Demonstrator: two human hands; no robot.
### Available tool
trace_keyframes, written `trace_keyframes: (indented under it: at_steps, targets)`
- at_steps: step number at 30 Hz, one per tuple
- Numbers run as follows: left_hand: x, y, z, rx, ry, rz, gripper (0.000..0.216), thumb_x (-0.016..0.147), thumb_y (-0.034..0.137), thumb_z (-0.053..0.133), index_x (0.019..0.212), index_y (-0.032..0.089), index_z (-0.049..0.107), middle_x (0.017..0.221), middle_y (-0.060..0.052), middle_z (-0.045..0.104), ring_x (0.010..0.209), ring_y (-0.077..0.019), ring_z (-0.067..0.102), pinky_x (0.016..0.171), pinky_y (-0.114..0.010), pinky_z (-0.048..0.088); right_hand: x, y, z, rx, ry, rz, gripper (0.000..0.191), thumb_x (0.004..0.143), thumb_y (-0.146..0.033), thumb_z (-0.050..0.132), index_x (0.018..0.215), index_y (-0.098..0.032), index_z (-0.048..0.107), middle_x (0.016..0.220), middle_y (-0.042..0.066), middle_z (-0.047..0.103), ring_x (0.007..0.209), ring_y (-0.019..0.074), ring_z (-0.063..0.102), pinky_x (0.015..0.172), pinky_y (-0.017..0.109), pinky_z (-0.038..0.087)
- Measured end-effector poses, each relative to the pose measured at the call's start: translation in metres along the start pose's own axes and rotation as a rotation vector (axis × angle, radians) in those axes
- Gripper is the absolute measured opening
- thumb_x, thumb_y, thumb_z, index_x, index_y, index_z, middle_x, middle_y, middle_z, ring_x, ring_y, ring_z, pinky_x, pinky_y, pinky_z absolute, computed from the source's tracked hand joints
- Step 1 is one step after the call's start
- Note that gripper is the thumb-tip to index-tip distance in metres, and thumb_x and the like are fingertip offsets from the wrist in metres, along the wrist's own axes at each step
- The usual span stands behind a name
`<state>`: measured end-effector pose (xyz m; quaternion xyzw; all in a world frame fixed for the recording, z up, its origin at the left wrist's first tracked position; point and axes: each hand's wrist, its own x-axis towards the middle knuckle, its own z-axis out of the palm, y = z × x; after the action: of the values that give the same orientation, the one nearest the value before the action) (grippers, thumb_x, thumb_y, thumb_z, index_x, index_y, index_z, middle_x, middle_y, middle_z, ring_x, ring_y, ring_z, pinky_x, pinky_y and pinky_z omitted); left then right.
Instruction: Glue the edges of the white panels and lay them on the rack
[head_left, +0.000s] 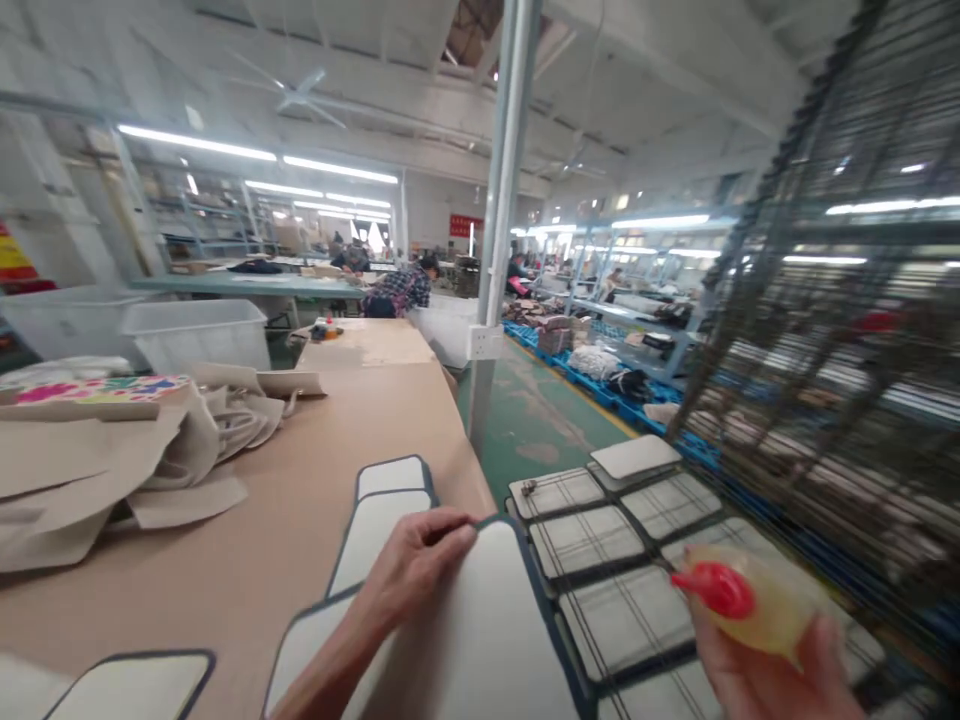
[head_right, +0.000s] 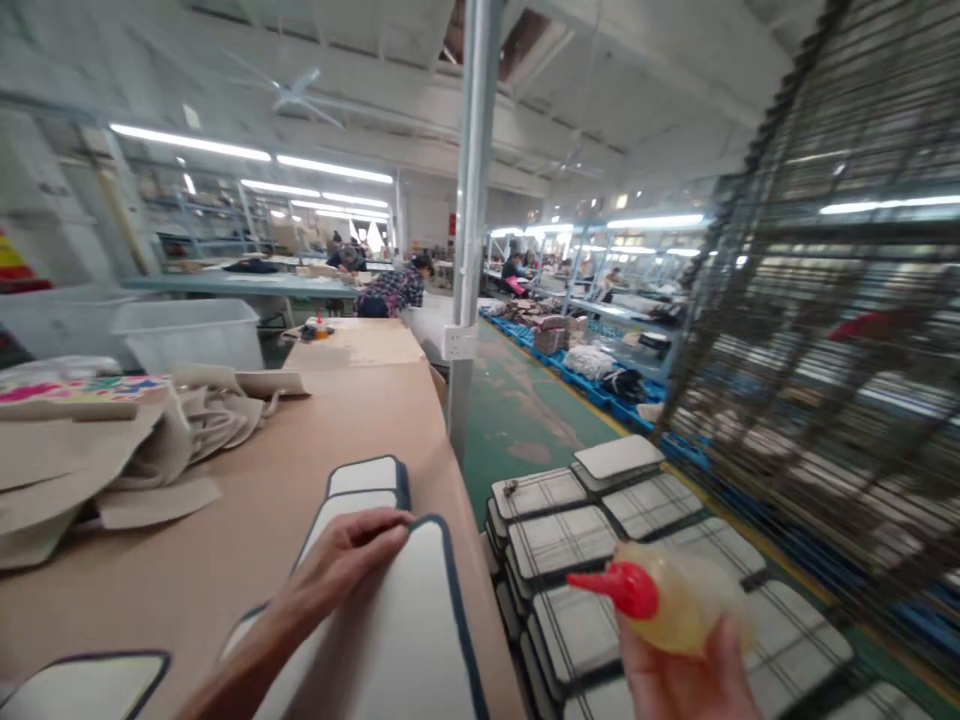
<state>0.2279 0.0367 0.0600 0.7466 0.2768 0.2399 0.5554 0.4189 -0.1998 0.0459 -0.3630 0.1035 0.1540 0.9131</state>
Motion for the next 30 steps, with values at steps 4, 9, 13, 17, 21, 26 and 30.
trace_keyframes:
  at_steps: [4, 9, 13, 17, 21, 26, 30]
  targets:
    - [-0.002, 0.049, 0.037, 0.216, -0.378, 0.191, 0.029, 0.079, 0.038, 0.057, 0.076, 0.014, 0.073, 0.069, -0.001, 0.066, 0.066, -0.0137, 0.056, 0.059, -0.02, 0.038, -0.02, -0.058, 0.016, -0.122, -0.177, -0.302, 0.084, 0.042, -0.056, 0.089, 0.116, -0.023, 0.065, 0.126, 0.012, 0.061, 0.105, 0.028, 0.064, 0.091, 0.041, 0.052]
    - [0.001, 0.082, 0.074, 0.374, -0.665, 0.418, 0.019, 0.081, 0.029, 0.06, 0.078, 0.02, 0.076, 0.069, -0.001, 0.068, 0.066, -0.0148, 0.059, 0.061, -0.019, 0.04, -0.038, -0.109, 0.003, -0.249, -0.354, -0.478, 0.102, 0.031, -0.045, 0.092, 0.123, -0.015, 0.06, 0.113, 0.019, 0.065, 0.105, 0.0371, 0.062, 0.091, 0.059, 0.045]
    - [-0.004, 0.104, 0.099, 0.395, -0.859, 0.594, 0.017, 0.083, 0.023, 0.061, 0.077, 0.023, 0.077, 0.07, -0.001, 0.07, 0.067, -0.0157, 0.061, 0.065, -0.02, 0.043, -0.043, -0.13, -0.011, -0.325, -0.413, -0.484, 0.092, 0.041, -0.037, 0.085, 0.126, -0.015, 0.056, 0.11, 0.019, 0.066, 0.098, 0.0349, 0.064, 0.092, 0.062, 0.04]
    - [-0.005, 0.121, 0.119, 0.462, -1.034, 0.734, 0.017, 0.086, 0.021, 0.059, 0.085, 0.02, 0.076, 0.076, -0.002, 0.072, 0.07, -0.0141, 0.062, 0.069, -0.019, 0.043, -0.04, -0.142, -0.024, -0.403, -0.57, -0.479, 0.076, 0.05, -0.038, 0.085, 0.119, -0.02, 0.06, 0.107, 0.015, 0.068, 0.093, 0.0344, 0.066, 0.083, 0.058, 0.048]
    - [-0.002, 0.127, 0.134, 0.417, -1.235, 0.779, 0.016, 0.087, 0.024, 0.062, 0.087, 0.014, 0.074, 0.081, -0.007, 0.073, 0.071, -0.0145, 0.062, 0.068, -0.02, 0.044, -0.04, -0.153, -0.032, -0.462, -0.721, -0.381, 0.065, 0.059, -0.041, 0.084, 0.119, -0.031, 0.062, 0.112, 0.009, 0.068, 0.098, 0.0303, 0.066, 0.077, 0.042, 0.056]
    - [-0.003, 0.133, 0.147, 0.414, -1.354, 0.784, 0.015, 0.086, 0.024, 0.064, 0.086, 0.011, 0.073, 0.085, -0.011, 0.074, 0.073, -0.0158, 0.064, 0.07, -0.021, 0.046, -0.038, -0.159, -0.036, -0.485, -0.911, -0.352, 0.06, 0.068, -0.042, 0.079, 0.124, -0.033, 0.059, 0.116, 0.007, 0.067, 0.104, 0.0307, 0.064, 0.081, 0.042, 0.056]
    - [-0.007, 0.138, 0.151, 0.424, -1.399, 0.758, 0.012, 0.085, 0.021, 0.065, 0.086, 0.012, 0.072, 0.086, -0.01, 0.074, 0.075, -0.0157, 0.065, 0.071, -0.021, 0.046, -0.036, -0.159, -0.038, -0.488, -0.947, -0.325, 0.062, 0.07, -0.04, 0.078, 0.127, -0.033, 0.056, 0.119, 0.008, 0.066, 0.107, 0.0314, 0.063, 0.083, 0.043, 0.055]
